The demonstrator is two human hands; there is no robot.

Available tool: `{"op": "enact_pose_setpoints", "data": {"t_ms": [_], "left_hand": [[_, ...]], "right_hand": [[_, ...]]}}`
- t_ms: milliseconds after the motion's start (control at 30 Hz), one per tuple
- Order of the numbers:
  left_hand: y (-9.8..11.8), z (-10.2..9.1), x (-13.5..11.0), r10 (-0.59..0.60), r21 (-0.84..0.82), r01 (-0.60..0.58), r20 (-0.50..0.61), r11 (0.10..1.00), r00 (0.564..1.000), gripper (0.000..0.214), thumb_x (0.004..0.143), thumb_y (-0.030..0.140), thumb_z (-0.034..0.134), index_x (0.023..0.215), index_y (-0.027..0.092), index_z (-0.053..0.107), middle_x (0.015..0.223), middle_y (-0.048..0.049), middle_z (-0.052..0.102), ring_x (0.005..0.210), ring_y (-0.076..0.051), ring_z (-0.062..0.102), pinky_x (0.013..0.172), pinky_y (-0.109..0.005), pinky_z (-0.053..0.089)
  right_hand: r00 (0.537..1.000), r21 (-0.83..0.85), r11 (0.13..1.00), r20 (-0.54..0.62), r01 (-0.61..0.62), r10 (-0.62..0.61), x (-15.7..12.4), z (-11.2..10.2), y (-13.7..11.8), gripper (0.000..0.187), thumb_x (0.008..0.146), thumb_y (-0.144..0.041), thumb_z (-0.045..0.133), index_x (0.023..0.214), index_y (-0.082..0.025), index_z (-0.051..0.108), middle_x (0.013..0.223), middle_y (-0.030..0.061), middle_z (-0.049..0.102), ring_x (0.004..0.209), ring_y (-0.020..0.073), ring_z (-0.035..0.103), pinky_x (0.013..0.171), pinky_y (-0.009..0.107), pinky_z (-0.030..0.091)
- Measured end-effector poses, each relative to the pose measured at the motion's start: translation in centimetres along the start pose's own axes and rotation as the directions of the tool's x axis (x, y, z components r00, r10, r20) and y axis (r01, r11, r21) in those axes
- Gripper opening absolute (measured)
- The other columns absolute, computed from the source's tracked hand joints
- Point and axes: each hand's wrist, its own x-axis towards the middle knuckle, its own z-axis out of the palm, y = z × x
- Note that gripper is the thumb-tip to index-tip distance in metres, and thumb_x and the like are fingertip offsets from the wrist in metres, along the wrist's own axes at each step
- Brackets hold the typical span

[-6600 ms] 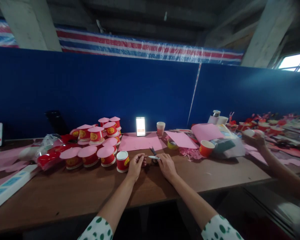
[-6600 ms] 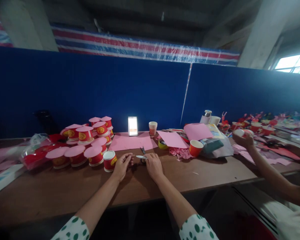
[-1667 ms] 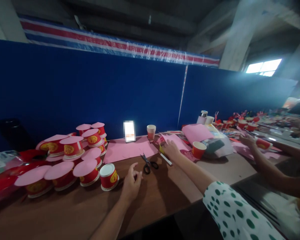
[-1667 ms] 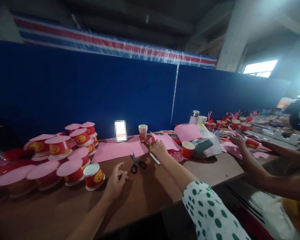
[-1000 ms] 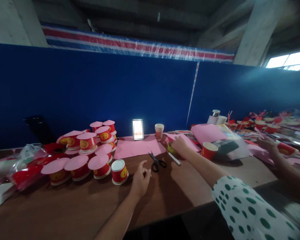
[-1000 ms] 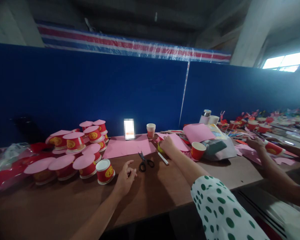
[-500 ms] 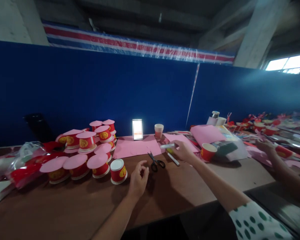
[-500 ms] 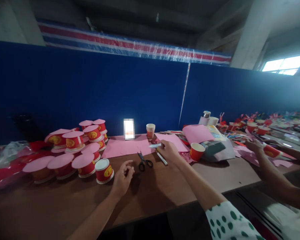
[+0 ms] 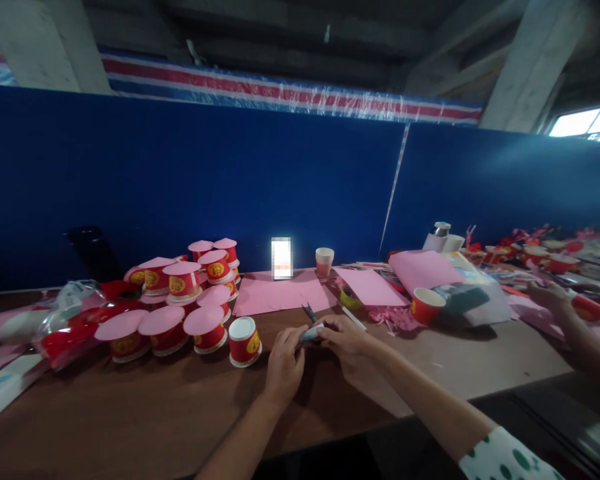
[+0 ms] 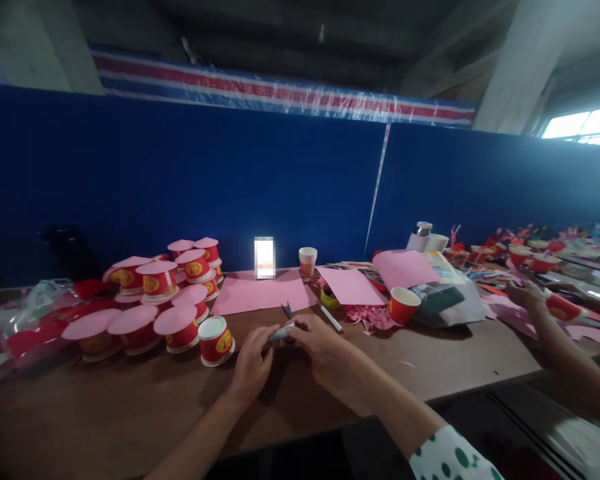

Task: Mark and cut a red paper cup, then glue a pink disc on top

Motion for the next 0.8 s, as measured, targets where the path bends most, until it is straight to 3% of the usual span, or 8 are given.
{"op": "enact_pose_setpoints", "data": {"t_ms": [100, 133, 267, 367, 600, 800], "left_hand": [[-0.3, 0.0, 0.1, -0.042, -0.009, 0.041, -0.041, 0.999, 0.998, 0.030, 0.083, 0.018, 0.042, 0.110, 0.021, 0.056, 0.104, -0.0092, 0.061, 0.099, -0.023, 0.054, 0.088, -0.042, 0.043], [-0.3, 0.0, 0.2, -0.053, -0.012, 0.052, -0.051, 0.999, 0.997, 0.029, 0.084, 0.020, 0.042, 0.109, 0.020, 0.056, 0.103, -0.0095, 0.061, 0.099, -0.023, 0.054, 0.088, -0.042, 0.043], [-0.3, -0.1, 0.3, -0.078, -0.023, 0.076, -0.061, 0.997, 0.995, 0.026, 0.084, 0.024, 0.043, 0.106, 0.019, 0.057, 0.101, -0.0095, 0.061, 0.097, -0.022, 0.055, 0.088, -0.041, 0.043], [-0.2, -0.2, 0.3, -0.083, -0.028, 0.081, -0.060, 0.996, 0.995, 0.025, 0.084, 0.023, 0.043, 0.105, 0.019, 0.057, 0.101, -0.0095, 0.062, 0.097, -0.022, 0.056, 0.088, -0.041, 0.043], [0.0, -0.2, 0.3, -0.091, -0.040, 0.089, -0.043, 0.995, 0.995, 0.026, 0.084, 0.024, 0.043, 0.105, 0.019, 0.058, 0.100, -0.0094, 0.062, 0.097, -0.023, 0.056, 0.087, -0.041, 0.043], [-0.1, -0.2, 0.3, -0.090, -0.042, 0.088, -0.035, 0.995, 0.995, 0.025, 0.083, 0.024, 0.045, 0.104, 0.018, 0.058, 0.100, -0.0091, 0.062, 0.096, -0.022, 0.056, 0.088, -0.040, 0.043]], "right_hand": [[0.998, -0.173, 0.984, -0.060, -0.046, 0.036, 0.7, -0.4, 0.5, 0.042, 0.094, -0.032, 0.024, 0.092, -0.012, 0.061, 0.074, 0.0055, 0.065, 0.065, 0.0141, 0.061, 0.057, 0.022, 0.046], [0.994, -0.240, 0.968, -0.095, -0.069, 0.047, 0.9, -0.6, 0.7, 0.041, 0.094, -0.031, 0.024, 0.092, -0.012, 0.060, 0.076, 0.0067, 0.065, 0.068, 0.0155, 0.061, 0.060, 0.024, 0.046], [0.983, -0.492, 0.860, -0.177, -0.134, 0.052, 1.1, -0.4, 1.5, 0.017, 0.082, -0.022, 0.052, 0.093, -0.013, 0.060, 0.093, 0.0119, 0.064, 0.089, 0.0230, 0.060, 0.076, 0.029, 0.043], [0.983, -0.617, 0.771, -0.175, -0.158, 0.060, 1.0, 0.2, 1.6, 0.017, 0.079, -0.016, 0.052, 0.093, -0.012, 0.061, 0.099, 0.0153, 0.063, 0.093, 0.0247, 0.059, 0.078, 0.030, 0.042], [0.988, -0.755, 0.638, -0.117, -0.154, 0.100, 0.6, -0.1, 1.1, 0.019, 0.078, -0.023, 0.056, 0.094, -0.015, 0.063, 0.098, 0.0133, 0.064, 0.088, 0.0248, 0.062, 0.072, 0.029, 0.045], [0.984, -0.773, 0.608, -0.138, -0.180, 0.115, 0.0, 0.0, 1.6, 0.016, 0.084, -0.022, 0.053, 0.089, -0.014, 0.066, 0.096, 0.0127, 0.064, 0.086, 0.0222, 0.063, 0.070, 0.028, 0.047]]}}
